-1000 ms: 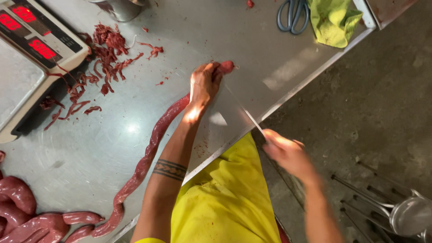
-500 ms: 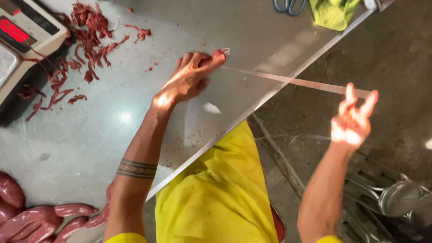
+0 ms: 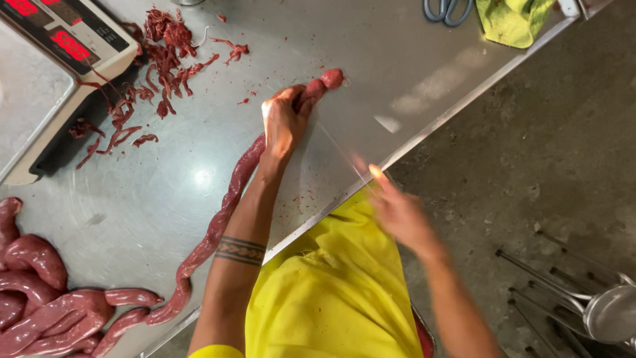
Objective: The person ties long casings filled with meat into individual sausage links using a thread, cutting the thread with shears.
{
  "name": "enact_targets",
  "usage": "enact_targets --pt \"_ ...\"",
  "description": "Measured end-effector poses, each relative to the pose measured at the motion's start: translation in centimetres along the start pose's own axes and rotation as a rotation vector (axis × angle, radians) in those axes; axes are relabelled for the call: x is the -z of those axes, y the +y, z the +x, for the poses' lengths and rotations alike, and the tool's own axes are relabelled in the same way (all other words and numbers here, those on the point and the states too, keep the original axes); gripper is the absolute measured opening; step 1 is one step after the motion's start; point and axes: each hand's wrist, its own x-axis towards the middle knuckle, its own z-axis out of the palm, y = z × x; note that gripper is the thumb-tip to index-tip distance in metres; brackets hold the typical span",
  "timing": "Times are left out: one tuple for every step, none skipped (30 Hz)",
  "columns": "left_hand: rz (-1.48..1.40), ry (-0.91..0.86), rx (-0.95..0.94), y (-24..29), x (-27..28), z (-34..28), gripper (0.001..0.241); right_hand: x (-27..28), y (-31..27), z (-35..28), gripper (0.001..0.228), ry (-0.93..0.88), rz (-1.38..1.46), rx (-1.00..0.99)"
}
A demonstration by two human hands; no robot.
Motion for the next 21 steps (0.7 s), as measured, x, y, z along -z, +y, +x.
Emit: enact_targets --pt "-0.008 0.026 0.004 0.0 0.1 0.1 0.028 2.8 5.0 -2.6 0.051 0.076 -0.007 0.327" --pt "0.028 -0.031 -0.012 0.1 0.2 0.0 0.036 4.8 9.8 -5.2 0.035 0.098 -0.011 -0.295" --pt "0.064 -0.088 -0.029 0.2 0.3 -0.1 0.044 6.2 14.3 -8.3 0.042 0.286 -0.558 0.255" --pt "0.094 -0.148 -0.043 0.4 0.1 -0.3 0.053 7.7 18.6 -11.0 0.039 0.248 -0.412 0.195" --pt "0.248 -0.206 -0.213 0.5 0.1 -0.6 0.051 8.3 22.4 -12.6 0.036 0.148 -0.091 0.045" --pt "0.407 -0.27 -0.383 0.3 0.8 -0.9 0.049 7.9 25.6 -13.4 0.033 0.066 0.217 -0.069" --pt "0.564 -0.334 -0.555 0.1 1.6 -1.2 0.048 7.4 28.2 -13.3 0.03 0.011 0.465 -0.164" --pt "0.56 -0.371 -0.498 0.1 2.4 -1.2 0.044 6.5 30.1 -12.3 0.027 0.022 0.661 -0.204" --pt "0.556 -0.408 -0.44 0.1 3.3 -1.5 0.04 5.3 30.9 -11.7 0.024 0.063 0.869 -0.216" --pt "0.55 -0.404 -0.386 0.5 3.1 -0.7 0.037 6.0 31.0 -9.5 0.022 0.139 1.057 -0.14" --pt "0.507 -0.374 -0.451 0.9 2.7 0.4 0.046 7.3 30.0 -7.8 0.025 0.196 1.316 0.072" --pt "0.478 -0.373 -0.48 0.9 3.6 -0.3 0.057 8.4 27.9 -6.3 0.024 0.354 1.946 0.257" --pt "0.449 -0.372 -0.509 0.8 4.4 -0.8 0.067 10.3 25.3 -1.7 0.036 0.773 2.043 0.251" --pt "0.347 -0.385 -0.434 0.7 5.1 -1.8 0.071 12.1 22.5 1.1 0.068 0.364 1.904 0.581" --pt "0.247 -0.394 -0.357 0.6 5.7 -2.6 0.076 13.8 19.6 3.9 0.059 0.247 1.917 0.604" --pt "0.155 -0.374 -0.305 0.4 6.2 -1.8 0.08 16.4 15.8 8.8 0.015 0.168 2.012 0.47" --pt "0.106 -0.36 -0.21 0.5 6.4 -1.4 0.08 17.8 11.7 13.4 0.068 0.172 1.45 0.239" --pt "0.055 -0.352 -0.103 0.6 6.2 -1.7 0.08 17.6 7.8 17.2 0.075 0.159 1.1 0.057" --pt "0.003 -0.343 0.004 0.7 6.2 -1.8 0.081 16.6 4.2 20.1 0.08 0.104 0.731 0.025" --pt "0.02 -0.331 -0.03 0.7 6.2 -2.3 0.075 14.6 0.8 22.8 0.081 0.181 0.369 0.073" --pt "0.037 -0.32 -0.064 0.9 6.1 -2.7 0.07 12.7 -1.9 24.2 0.083 0.251 0.005 0.123"
